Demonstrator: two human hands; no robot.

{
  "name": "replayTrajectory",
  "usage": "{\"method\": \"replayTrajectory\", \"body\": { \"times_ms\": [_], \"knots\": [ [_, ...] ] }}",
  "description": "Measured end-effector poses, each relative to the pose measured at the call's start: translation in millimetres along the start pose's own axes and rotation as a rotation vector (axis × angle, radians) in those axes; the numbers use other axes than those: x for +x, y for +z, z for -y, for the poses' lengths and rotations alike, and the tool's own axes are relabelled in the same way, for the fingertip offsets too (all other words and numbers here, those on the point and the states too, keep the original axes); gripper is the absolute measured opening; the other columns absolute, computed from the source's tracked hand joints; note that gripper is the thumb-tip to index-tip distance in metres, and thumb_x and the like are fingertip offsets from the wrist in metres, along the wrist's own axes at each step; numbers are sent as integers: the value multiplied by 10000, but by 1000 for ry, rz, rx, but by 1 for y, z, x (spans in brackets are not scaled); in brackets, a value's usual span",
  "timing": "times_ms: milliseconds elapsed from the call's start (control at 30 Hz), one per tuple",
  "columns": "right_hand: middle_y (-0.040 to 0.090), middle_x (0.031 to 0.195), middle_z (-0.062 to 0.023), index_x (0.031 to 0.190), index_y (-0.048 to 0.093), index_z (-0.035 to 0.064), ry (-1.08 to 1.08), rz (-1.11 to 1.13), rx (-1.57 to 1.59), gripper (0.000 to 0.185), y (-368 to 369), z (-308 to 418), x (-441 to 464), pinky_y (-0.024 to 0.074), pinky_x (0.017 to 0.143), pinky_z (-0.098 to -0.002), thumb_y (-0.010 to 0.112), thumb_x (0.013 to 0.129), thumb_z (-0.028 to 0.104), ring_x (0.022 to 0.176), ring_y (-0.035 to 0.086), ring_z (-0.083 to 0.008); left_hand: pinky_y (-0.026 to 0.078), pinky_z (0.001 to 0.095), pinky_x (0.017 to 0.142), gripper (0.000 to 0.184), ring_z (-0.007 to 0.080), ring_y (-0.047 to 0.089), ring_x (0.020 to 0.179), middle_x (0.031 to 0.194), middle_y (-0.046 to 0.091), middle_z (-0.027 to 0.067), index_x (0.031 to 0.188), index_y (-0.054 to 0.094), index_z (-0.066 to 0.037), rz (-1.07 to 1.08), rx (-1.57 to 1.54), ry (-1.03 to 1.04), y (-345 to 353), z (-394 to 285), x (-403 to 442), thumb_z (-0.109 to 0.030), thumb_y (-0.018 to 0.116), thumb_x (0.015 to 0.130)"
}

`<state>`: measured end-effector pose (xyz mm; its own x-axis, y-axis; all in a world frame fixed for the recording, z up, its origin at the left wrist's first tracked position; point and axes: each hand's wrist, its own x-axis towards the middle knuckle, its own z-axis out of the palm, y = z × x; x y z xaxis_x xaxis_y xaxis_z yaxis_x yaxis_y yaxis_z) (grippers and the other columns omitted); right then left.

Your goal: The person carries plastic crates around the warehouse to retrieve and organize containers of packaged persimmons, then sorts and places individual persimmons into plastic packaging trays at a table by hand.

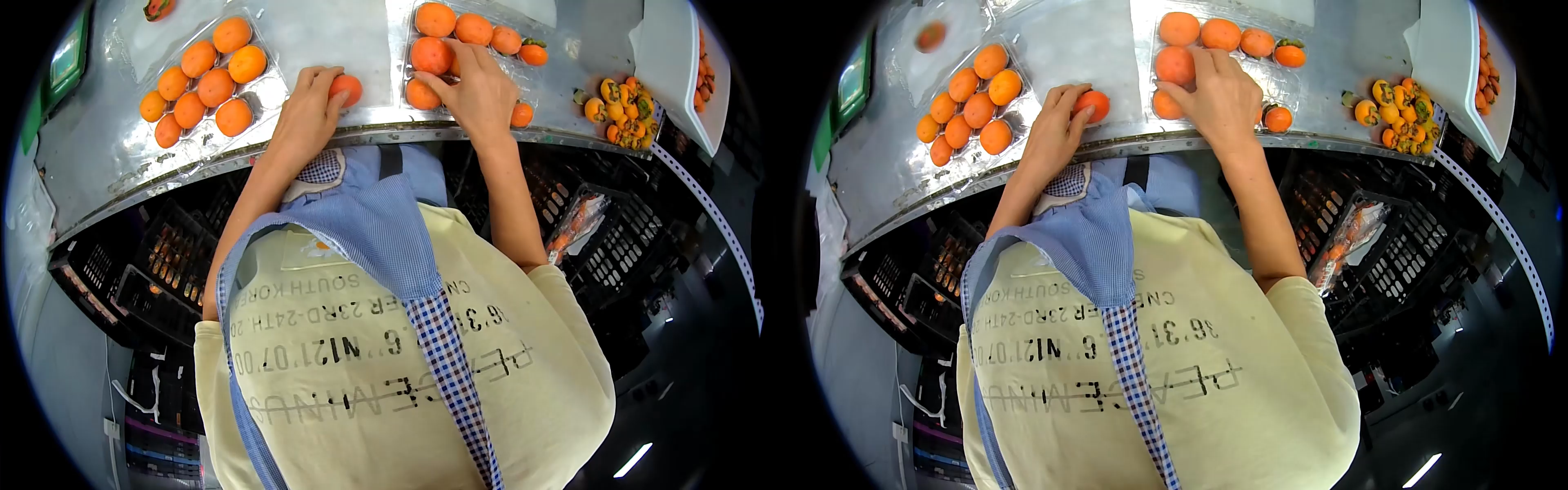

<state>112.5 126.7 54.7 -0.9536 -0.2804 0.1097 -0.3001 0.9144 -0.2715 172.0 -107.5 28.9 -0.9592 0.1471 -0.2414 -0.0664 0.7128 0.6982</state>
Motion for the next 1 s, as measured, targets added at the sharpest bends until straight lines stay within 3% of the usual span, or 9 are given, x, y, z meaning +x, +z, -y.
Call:
{"method": "replayTrajectory", "body": {
  "times_ms": [133,400,500,600,700,733,833,933,1000],
  "knots": [
    [593,845,-59,974,639,84,35,70,-52,471,0,5,4,489,534,-381,774,647,394,735,627,-240,512,393,741,365,301,622,846,1218,513,150,1229,517,-63,-45,66,-70,-11,-16,2,-148,582,881],
    [597,917,-46,1085,629,102,66,200,-52,517,-4,1,12,497,584,-379,743,700,427,776,630,-225,504,311,662,404,217,621,774,1188,532,107,1232,526,-105,-146,38,-50,-25,-39,4,-115,634,843],
    [611,890,-43,1025,651,67,98,113,262,461,-4,-11,8,484,576,-320,739,703,384,688,611,-180,496,284,699,474,182,613,817,1185,549,89,1250,514,-104,-143,-180,26,-25,-46,9,-94,679,806],
    [625,954,-42,1101,617,2,461,291,1064,553,-9,-19,5,440,587,-251,680,768,440,731,589,-125,486,286,771,554,171,599,926,1220,552,75,1276,496,-90,-95,-409,54,-21,-63,14,-92,721,770],
    [619,988,-53,1158,571,-43,629,523,1673,605,-23,-18,1,366,552,-211,613,825,460,751,540,-88,471,311,854,656,188,570,1050,1290,527,67,1305,476,-72,-54,-563,84,-18,-83,21,-116,772,721],
    [623,1008,-63,1202,551,-23,645,507,1761,594,-22,-12,-1,312,543,-205,572,846,451,730,507,-72,468,312,862,663,189,572,1046,1283,533,67,1305,477,-72,-72,-579,118,-17,-87,24,-121,777,716],
    [623,1025,-68,1224,534,-28,760,458,1761,596,-30,14,2,328,570,-208,558,865,446,742,511,-75,456,316,887,661,191,573,1034,1251,556,65,1293,494,-70,-108,-556,181,-16,-91,29,-136,789,705],
    [582,1144,-97,1243,486,24,642,628,1717,603,-23,3,2,387,593,-213,486,894,516,863,563,-120,446,319,907,638,189,573,1033,1216,577,68,1275,518,-71,-113,-550,176,-20,-91,29,-146,792,704],
    [598,1111,-72,1273,483,4,606,642,1733,581,-22,3,5,382,613,-220,468,920,465,881,561,-106,444,320,914,626,185,572,1038,1199,586,71,1269,528,-71,-113,-542,152,-22,-90,29,-148,791,706]
  ]
}}
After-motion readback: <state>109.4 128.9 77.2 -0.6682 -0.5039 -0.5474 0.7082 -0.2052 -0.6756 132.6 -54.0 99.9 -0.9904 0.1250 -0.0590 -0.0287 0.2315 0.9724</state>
